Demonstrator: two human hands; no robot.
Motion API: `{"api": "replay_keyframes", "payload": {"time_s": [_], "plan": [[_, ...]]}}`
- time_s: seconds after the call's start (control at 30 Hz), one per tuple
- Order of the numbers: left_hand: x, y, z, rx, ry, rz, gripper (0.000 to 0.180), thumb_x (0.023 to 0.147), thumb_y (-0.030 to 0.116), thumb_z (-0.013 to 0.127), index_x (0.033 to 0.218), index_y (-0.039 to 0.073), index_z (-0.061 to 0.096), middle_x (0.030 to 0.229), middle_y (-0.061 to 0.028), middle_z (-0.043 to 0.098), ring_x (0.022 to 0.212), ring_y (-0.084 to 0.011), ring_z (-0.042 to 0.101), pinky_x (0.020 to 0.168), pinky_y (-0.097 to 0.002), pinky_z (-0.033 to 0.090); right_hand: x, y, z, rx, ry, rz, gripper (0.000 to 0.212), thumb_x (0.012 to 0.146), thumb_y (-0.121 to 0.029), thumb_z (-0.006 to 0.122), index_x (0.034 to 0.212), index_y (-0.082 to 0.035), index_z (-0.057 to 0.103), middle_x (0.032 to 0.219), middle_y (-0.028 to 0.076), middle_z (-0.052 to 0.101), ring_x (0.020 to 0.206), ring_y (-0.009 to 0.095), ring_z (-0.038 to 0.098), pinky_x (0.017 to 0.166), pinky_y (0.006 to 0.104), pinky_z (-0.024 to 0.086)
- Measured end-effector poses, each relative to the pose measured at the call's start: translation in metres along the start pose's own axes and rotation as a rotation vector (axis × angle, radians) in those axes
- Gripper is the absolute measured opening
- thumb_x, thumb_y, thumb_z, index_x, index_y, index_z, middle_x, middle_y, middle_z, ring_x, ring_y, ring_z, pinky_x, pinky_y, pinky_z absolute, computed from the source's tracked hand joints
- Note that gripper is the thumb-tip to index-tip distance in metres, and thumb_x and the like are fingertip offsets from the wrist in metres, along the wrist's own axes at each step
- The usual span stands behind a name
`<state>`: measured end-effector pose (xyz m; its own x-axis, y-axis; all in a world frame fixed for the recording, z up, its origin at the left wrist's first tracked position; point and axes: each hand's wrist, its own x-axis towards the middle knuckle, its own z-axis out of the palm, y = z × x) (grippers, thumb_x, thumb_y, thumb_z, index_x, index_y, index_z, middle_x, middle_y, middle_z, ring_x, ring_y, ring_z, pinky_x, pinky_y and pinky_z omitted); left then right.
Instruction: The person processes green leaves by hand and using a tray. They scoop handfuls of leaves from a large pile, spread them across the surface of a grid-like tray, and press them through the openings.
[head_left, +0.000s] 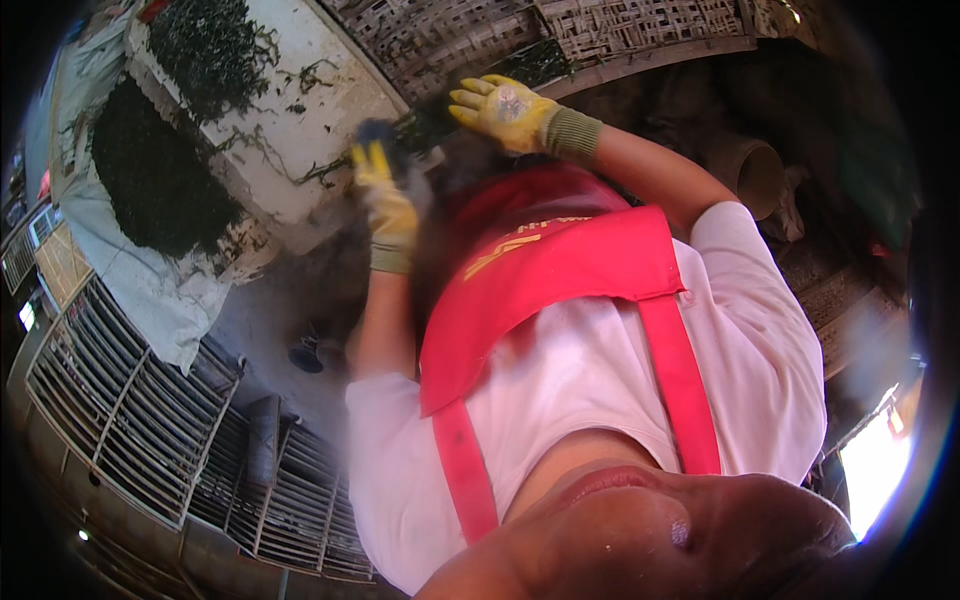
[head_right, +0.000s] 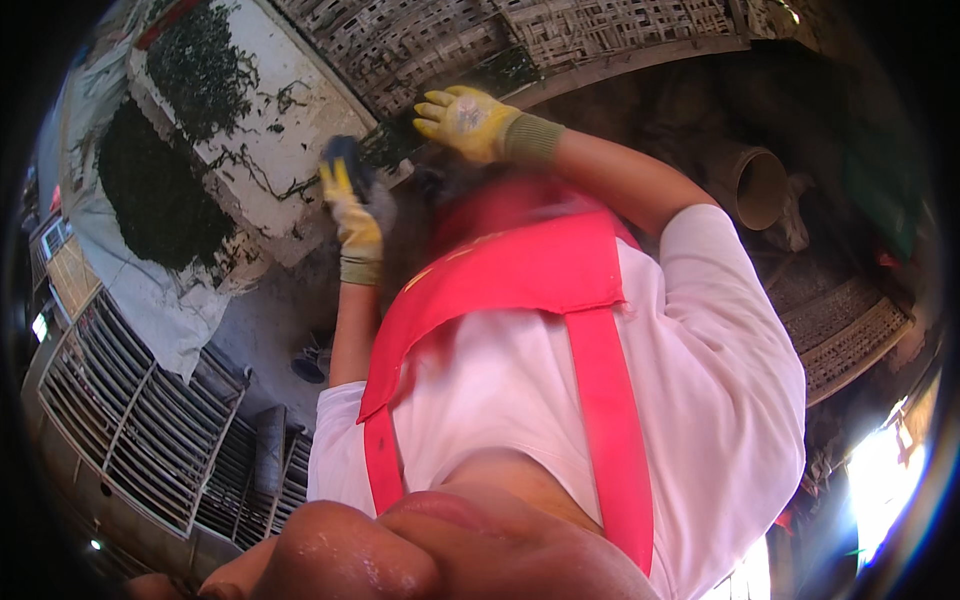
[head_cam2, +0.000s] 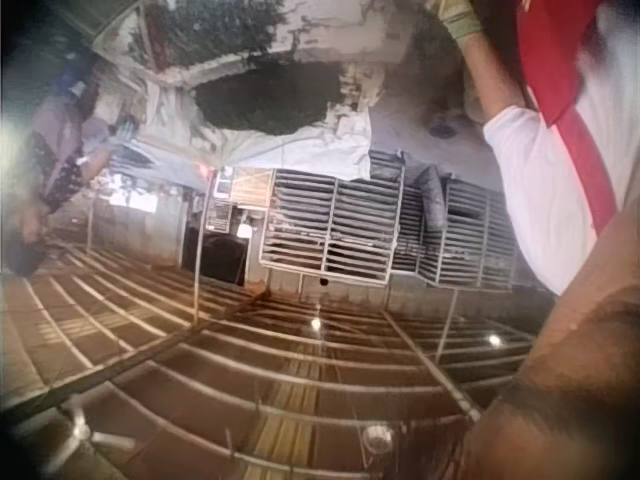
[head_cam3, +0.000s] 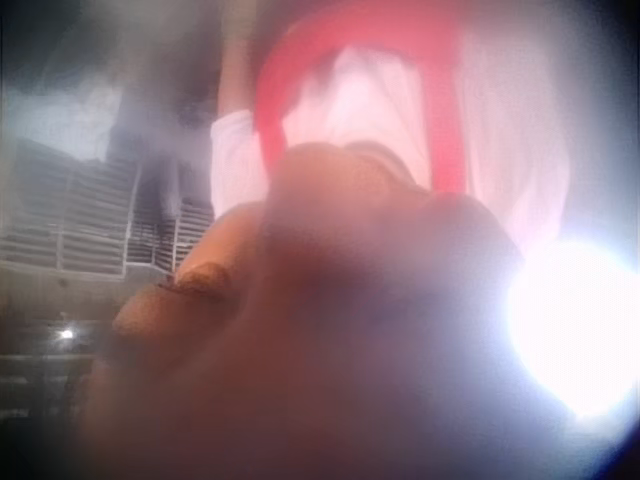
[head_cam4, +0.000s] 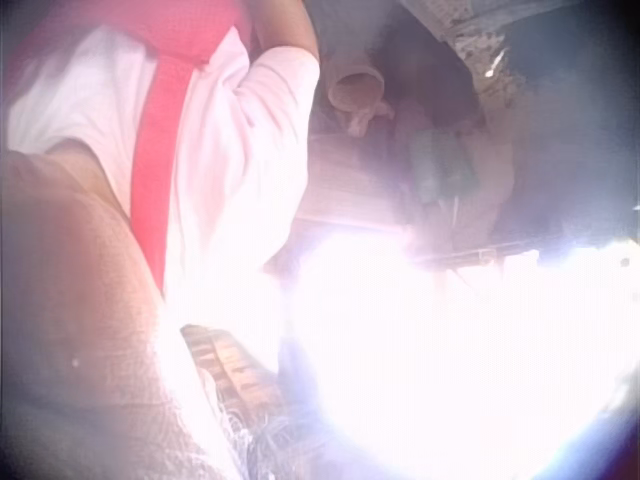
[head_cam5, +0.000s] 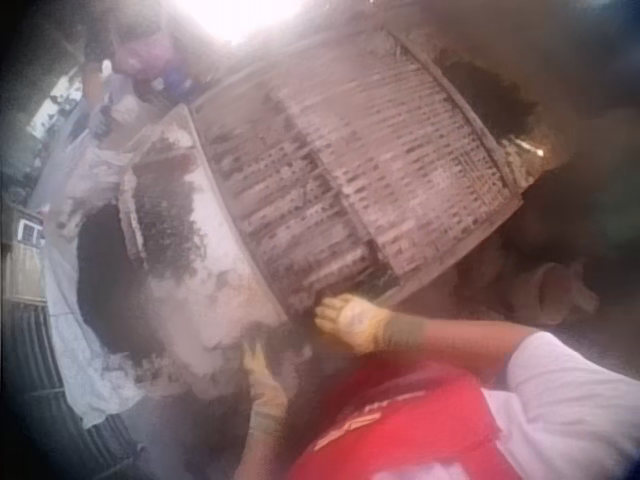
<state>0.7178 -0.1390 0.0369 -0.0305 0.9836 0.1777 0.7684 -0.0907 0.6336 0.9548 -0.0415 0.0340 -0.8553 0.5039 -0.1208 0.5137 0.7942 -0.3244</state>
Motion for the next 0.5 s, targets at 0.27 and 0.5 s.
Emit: {"api": "replay_keyframes", "payload": {"time_s": [0.27,0.5], "plan": [[-0.017,-0.039,0.021,-0.285,0.193,-0.424,0.028,0.097,0.015,0.046,0.12,0.0,0.053,0.118,-0.0139,0.056,0.107,-0.0221,0.054,0.094,-0.0369,0.046,0.05,-0.033,0.004,0.01,0.191,-0.041,0.061,0.079,-0.022,0.062,0.137,-0.01,0.045,0.143,0.015,0.043,0.134,0.034,0.039,0.112,0.0443,0.029],[-0.006,0.054,0.004,-0.005,0.055,0.3,0.026,0.078,-0.003,0.056,0.103,0.001,0.06,0.114,-0.0195,0.056,0.102,-0.0354,0.057,0.088,-0.0414,0.047,0.013,0.014,-0.016,0.054,0.26,0.043,0.034,0.078,-0.015,0.06,0.112,-0.012,0.063,0.115,0.01,0.062,0.114,0.032,0.054,0.1,0.0421,0.042]]}}
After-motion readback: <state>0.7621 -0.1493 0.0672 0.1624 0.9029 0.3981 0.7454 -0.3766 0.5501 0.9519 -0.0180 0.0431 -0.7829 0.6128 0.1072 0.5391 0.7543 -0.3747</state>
